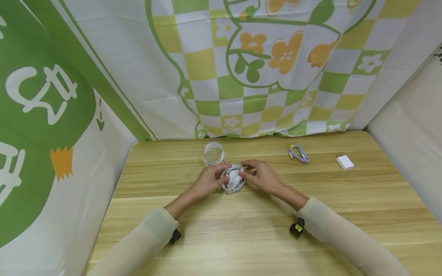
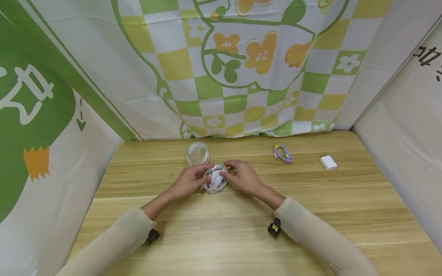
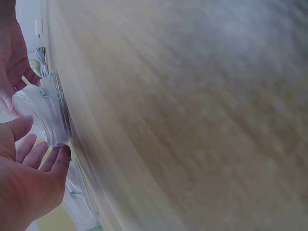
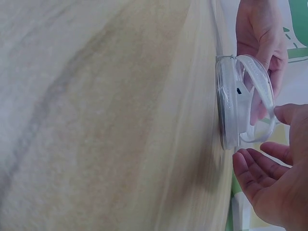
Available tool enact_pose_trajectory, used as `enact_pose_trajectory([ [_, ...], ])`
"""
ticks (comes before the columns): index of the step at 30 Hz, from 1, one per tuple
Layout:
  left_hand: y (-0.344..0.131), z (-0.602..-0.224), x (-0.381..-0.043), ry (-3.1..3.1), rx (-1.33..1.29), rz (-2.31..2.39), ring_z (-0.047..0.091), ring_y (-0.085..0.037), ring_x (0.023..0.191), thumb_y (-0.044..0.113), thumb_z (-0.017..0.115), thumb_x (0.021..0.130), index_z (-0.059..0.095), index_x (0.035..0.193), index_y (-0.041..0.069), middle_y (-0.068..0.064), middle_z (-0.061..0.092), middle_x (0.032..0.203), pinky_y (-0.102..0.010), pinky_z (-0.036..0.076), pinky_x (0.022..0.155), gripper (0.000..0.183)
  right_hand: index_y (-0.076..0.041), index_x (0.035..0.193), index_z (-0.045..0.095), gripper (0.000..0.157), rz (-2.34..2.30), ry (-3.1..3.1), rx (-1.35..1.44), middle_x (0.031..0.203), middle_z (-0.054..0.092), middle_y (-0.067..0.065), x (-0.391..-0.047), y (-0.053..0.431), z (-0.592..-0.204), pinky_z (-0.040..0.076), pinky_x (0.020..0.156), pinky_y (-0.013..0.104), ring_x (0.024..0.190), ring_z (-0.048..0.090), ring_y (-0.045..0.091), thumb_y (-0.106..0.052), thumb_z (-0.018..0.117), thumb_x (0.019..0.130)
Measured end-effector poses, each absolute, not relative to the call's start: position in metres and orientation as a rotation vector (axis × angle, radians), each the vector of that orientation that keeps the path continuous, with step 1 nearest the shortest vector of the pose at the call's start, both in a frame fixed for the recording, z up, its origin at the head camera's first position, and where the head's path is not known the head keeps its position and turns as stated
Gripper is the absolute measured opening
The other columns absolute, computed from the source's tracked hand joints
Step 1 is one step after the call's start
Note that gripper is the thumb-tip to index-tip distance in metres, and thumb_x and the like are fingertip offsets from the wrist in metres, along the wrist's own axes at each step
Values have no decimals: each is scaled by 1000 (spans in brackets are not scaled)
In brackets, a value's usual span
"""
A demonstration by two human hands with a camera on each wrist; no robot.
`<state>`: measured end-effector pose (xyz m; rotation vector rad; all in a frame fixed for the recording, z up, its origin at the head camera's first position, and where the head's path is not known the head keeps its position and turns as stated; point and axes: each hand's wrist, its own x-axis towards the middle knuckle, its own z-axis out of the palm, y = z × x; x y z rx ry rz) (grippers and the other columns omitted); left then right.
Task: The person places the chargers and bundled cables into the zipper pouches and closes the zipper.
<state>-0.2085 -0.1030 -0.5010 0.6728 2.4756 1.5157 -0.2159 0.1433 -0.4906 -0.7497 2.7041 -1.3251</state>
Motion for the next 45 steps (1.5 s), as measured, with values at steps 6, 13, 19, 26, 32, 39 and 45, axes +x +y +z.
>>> enact_pose_trajectory([
  [6, -103, -501, -208, 2473, 696, 1485, 59, -38, 137, -5, 72, 97, 65, 137, -6, -22, 56, 152, -40, 53, 110, 41, 8, 131, 69, 40, -1343, 2703, -757, 129, 72, 24, -213, 143, -491, 66, 87, 35, 106, 76, 33, -15, 76, 99],
  [13, -105, -500, -206, 2522, 709, 1410, 55, -34, 141, -2, 75, 96, 69, 133, -3, -17, 57, 153, -41, 52, 112, 38, 7, 129, 69, 39, -1316, 2716, -741, 115, 77, 19, -212, 143, -494, 66, 84, 34, 99, 76, 27, -13, 77, 97],
  [19, -106, -501, -207, 2527, 727, 1390, 54, -34, 142, -2, 75, 96, 69, 134, -3, -17, 55, 155, -41, 51, 113, 39, 8, 128, 69, 38, -1282, 2727, -733, 107, 79, 17, -213, 143, -496, 66, 83, 34, 95, 76, 26, -11, 77, 96],
  [26, -106, -501, -207, 2541, 768, 1367, 54, -36, 143, -2, 75, 96, 68, 134, -4, -19, 55, 154, -42, 51, 113, 39, 7, 128, 70, 36, -1291, 2740, -703, 106, 79, 17, -214, 141, -496, 65, 85, 42, 93, 77, 28, -7, 77, 95],
  [32, -106, -501, -207, 2559, 785, 1347, 53, -35, 144, -1, 75, 96, 69, 133, -5, -18, 55, 154, -42, 49, 115, 38, 7, 126, 71, 35, -1333, 2721, -650, 106, 79, 18, -216, 140, -497, 65, 84, 40, 93, 77, 27, -4, 76, 94],
  [39, -104, -500, -206, 2610, 805, 1300, 52, -36, 144, 2, 76, 96, 70, 132, -5, -18, 56, 153, -46, 43, 120, 37, 9, 123, 72, 32, -1361, 2703, -622, 106, 78, 21, -221, 139, -497, 66, 83, 38, 94, 77, 31, 1, 76, 93],
  [45, -103, -499, -204, 2631, 817, 1282, 50, -37, 146, 4, 75, 96, 70, 132, -4, -21, 54, 154, -48, 37, 124, 36, 9, 123, 73, 31, -1339, 2703, -615, 108, 78, 22, -227, 139, -495, 66, 84, 39, 96, 77, 32, 3, 74, 92],
])
